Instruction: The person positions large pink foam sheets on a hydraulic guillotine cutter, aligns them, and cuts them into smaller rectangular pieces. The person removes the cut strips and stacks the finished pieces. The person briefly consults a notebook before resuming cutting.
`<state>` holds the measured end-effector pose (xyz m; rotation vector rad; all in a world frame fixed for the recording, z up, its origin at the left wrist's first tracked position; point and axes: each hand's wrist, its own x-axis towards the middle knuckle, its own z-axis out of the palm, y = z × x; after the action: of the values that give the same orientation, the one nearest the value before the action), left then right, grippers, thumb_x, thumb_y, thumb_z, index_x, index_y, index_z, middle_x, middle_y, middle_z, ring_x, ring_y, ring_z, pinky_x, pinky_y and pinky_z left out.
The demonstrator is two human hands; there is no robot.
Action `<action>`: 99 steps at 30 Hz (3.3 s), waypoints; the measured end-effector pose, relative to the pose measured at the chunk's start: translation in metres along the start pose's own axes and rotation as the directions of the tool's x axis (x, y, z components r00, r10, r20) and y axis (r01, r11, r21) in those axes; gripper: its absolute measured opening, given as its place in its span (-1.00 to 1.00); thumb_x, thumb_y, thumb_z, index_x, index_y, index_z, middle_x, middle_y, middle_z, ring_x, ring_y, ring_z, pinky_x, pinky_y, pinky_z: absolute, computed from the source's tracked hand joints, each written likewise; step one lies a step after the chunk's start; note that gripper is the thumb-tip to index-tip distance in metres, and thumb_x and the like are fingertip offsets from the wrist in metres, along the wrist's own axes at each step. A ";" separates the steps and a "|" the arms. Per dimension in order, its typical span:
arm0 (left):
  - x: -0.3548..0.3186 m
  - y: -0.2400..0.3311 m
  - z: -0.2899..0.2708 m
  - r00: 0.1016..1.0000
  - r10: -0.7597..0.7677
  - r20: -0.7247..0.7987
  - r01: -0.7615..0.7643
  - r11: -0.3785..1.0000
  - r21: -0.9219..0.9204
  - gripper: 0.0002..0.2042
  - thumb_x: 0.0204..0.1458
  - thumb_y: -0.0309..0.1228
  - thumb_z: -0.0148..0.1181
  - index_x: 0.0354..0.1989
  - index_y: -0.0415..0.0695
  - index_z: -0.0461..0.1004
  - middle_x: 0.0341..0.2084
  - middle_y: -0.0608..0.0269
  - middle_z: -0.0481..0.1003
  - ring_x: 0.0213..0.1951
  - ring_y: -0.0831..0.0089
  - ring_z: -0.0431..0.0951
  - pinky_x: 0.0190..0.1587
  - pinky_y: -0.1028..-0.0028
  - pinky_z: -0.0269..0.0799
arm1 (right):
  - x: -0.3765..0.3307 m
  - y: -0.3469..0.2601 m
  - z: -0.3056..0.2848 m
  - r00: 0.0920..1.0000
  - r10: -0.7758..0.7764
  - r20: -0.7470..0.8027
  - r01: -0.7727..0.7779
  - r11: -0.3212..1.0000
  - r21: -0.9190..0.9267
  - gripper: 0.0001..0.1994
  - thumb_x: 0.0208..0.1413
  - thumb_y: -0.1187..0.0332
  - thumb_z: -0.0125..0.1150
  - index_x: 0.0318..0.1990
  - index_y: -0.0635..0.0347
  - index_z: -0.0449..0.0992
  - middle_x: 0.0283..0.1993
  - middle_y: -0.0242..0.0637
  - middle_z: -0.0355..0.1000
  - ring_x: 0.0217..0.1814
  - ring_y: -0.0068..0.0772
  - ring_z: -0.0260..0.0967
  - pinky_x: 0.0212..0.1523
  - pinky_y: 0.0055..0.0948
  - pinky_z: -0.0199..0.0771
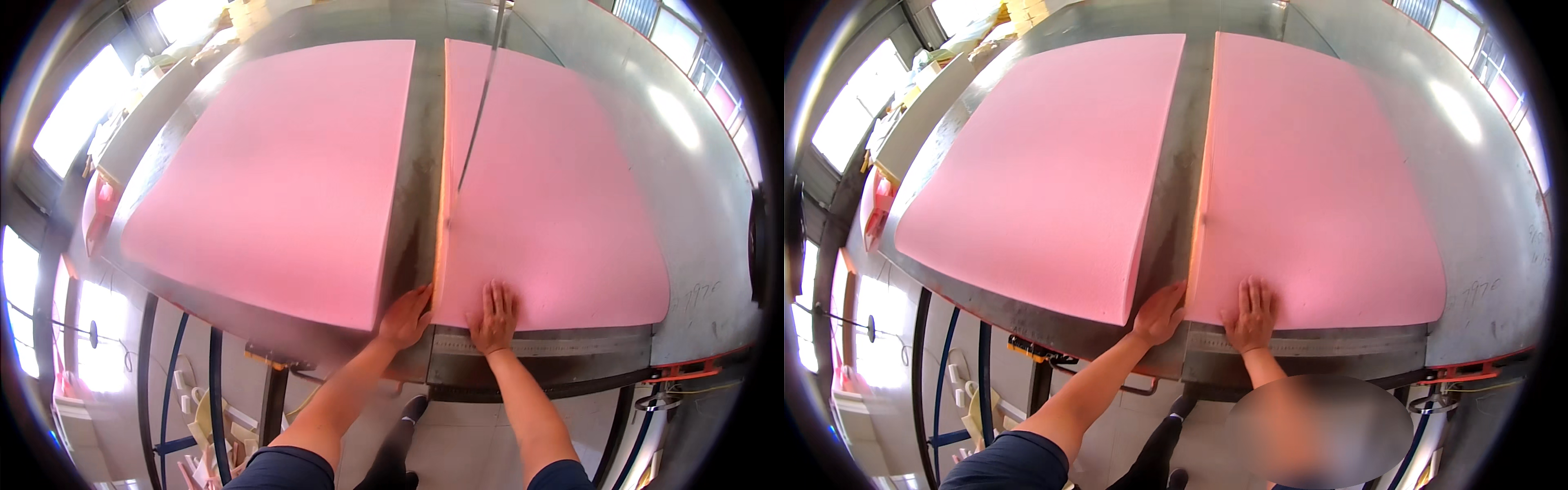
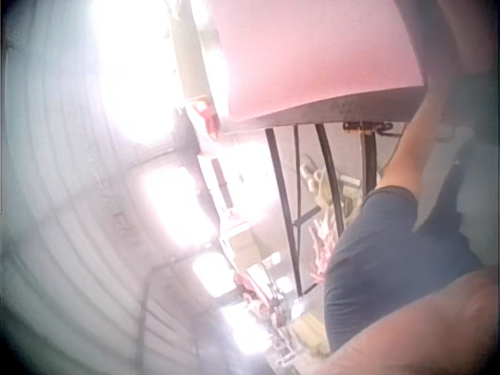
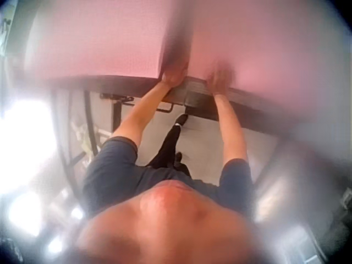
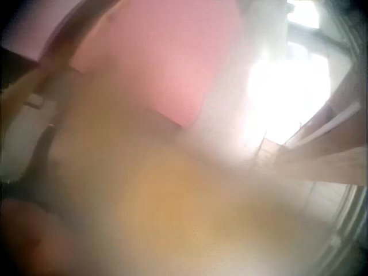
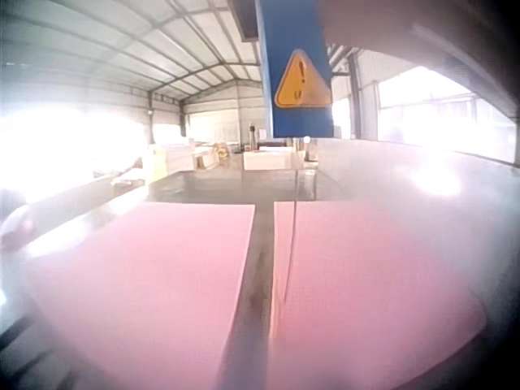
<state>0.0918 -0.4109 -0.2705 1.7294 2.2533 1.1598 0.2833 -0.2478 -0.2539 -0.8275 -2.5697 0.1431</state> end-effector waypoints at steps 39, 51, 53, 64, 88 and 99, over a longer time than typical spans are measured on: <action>-0.050 0.072 -0.078 0.989 0.017 0.148 -0.033 0.994 0.108 -0.57 0.13 -0.24 0.18 0.12 -0.21 0.48 0.14 0.00 0.47 0.24 0.06 0.40 0.31 0.12 0.28 | -0.054 -0.055 -0.069 0.999 -0.008 0.054 0.005 0.999 0.049 -0.28 0.14 -0.10 0.04 0.30 0.28 0.34 0.40 0.03 0.21 0.49 0.22 0.01 0.41 0.27 -0.09; -0.148 0.133 -0.087 0.976 -0.013 0.216 -0.026 0.984 0.178 -0.52 0.08 -0.18 0.24 0.13 -0.19 0.48 0.17 0.02 0.45 0.25 0.10 0.40 0.31 0.10 0.28 | -0.164 -0.086 -0.107 0.997 0.011 0.080 -0.013 0.999 0.031 -0.29 0.17 -0.08 0.02 0.32 0.29 0.32 0.42 0.00 0.19 0.51 0.18 -0.01 0.44 0.25 -0.12; -0.162 0.131 -0.075 0.986 0.002 0.167 -0.028 0.989 0.148 -0.50 0.06 -0.15 0.26 0.13 -0.18 0.47 0.18 0.02 0.44 0.25 0.10 0.40 0.30 0.10 0.29 | -0.172 -0.083 -0.105 0.996 0.009 0.091 -0.012 0.999 0.030 -0.30 0.17 -0.08 0.02 0.32 0.29 0.32 0.42 0.00 0.19 0.51 0.18 -0.01 0.44 0.25 -0.13; -0.152 0.128 -0.073 0.988 0.034 0.151 -0.051 0.993 0.107 -0.52 0.04 -0.09 0.29 0.07 -0.11 0.53 0.14 0.04 0.48 0.22 0.06 0.43 0.27 0.07 0.32 | -0.158 -0.084 -0.123 0.999 0.016 0.049 -0.018 0.999 0.039 -0.30 0.20 -0.10 -0.01 0.28 0.33 0.36 0.38 0.03 0.23 0.46 0.21 0.07 0.41 0.23 -0.05; -0.147 0.126 -0.072 0.975 -0.037 0.218 0.015 0.995 0.102 -0.51 0.03 -0.08 0.30 0.06 -0.14 0.54 0.15 0.05 0.47 0.22 0.11 0.44 0.27 0.12 0.33 | -0.162 -0.079 -0.111 0.997 0.028 0.068 -0.032 0.998 0.053 -0.33 0.14 0.01 0.06 0.31 0.30 0.32 0.41 -0.03 0.20 0.50 0.17 0.02 0.42 0.23 -0.08; -0.196 0.055 -0.012 0.963 -0.225 0.149 0.196 0.962 0.188 -0.57 0.13 -0.08 0.20 0.04 -0.11 0.55 0.18 0.07 0.45 0.24 0.08 0.39 0.29 0.15 0.30 | -0.145 -0.086 -0.082 0.992 -0.018 0.128 0.015 1.000 0.023 -0.36 0.15 -0.02 0.09 0.28 0.21 0.36 0.40 -0.03 0.22 0.46 0.11 0.08 0.39 0.26 -0.02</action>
<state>0.2014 -0.5803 -0.3018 1.5241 2.4196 0.7669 0.3790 -0.4048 -0.2146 -0.8136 -2.6890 0.2256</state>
